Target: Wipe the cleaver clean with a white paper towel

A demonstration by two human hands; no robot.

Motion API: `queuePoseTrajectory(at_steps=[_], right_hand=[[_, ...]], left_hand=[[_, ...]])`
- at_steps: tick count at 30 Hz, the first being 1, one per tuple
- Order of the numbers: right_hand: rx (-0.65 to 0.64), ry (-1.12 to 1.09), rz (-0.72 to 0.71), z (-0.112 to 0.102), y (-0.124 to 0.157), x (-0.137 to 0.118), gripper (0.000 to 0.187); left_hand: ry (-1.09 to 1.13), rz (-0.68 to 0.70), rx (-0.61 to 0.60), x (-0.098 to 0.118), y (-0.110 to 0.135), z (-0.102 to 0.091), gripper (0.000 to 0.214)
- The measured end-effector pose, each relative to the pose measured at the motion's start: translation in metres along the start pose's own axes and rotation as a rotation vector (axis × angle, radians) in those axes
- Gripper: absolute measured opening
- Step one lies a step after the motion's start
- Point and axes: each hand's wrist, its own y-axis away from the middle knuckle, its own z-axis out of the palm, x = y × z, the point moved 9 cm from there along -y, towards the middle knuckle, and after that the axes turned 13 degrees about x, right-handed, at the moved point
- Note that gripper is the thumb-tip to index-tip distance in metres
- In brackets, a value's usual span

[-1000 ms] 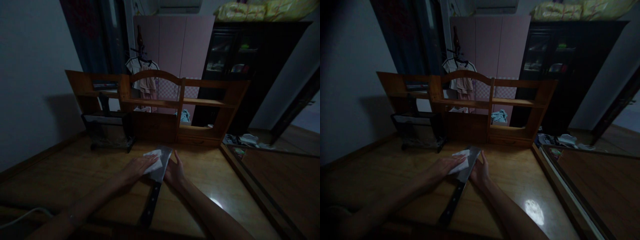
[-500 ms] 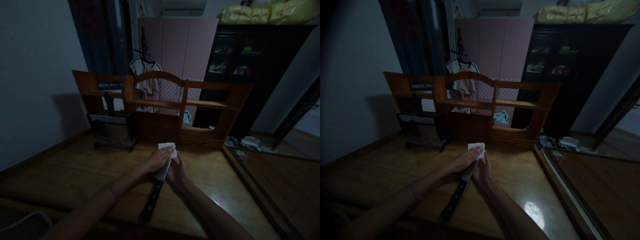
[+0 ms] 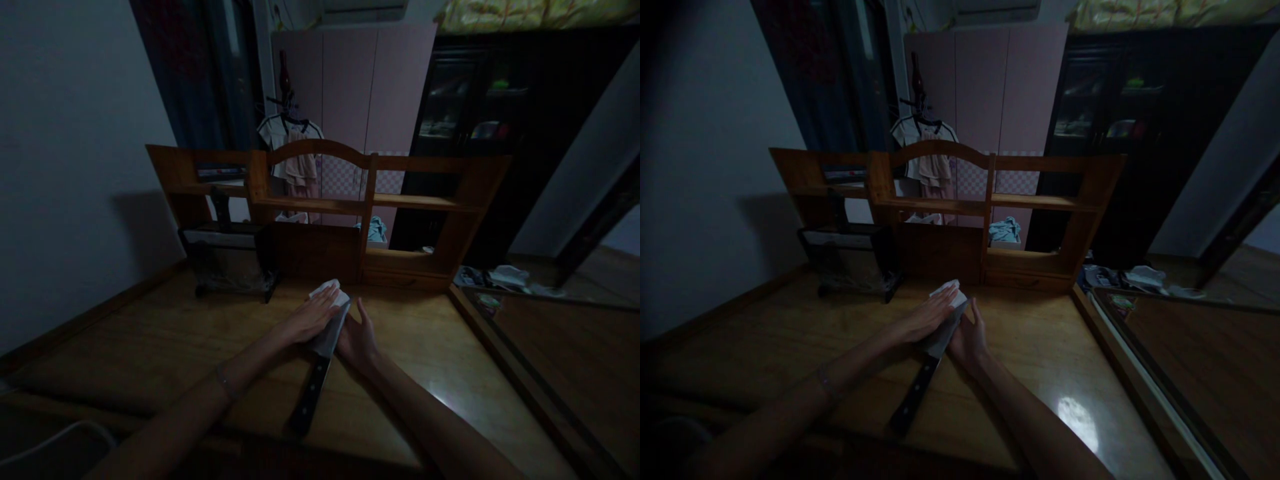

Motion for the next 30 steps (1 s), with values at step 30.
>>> queuePoseTrajectory(at_steps=[30], right_hand=[[0.026, 0.085, 0.006, 0.003, 0.003, -0.001, 0.048]], left_hand=[[0.199, 0.040, 0.066, 0.068, 0.095, -0.059, 0.048]])
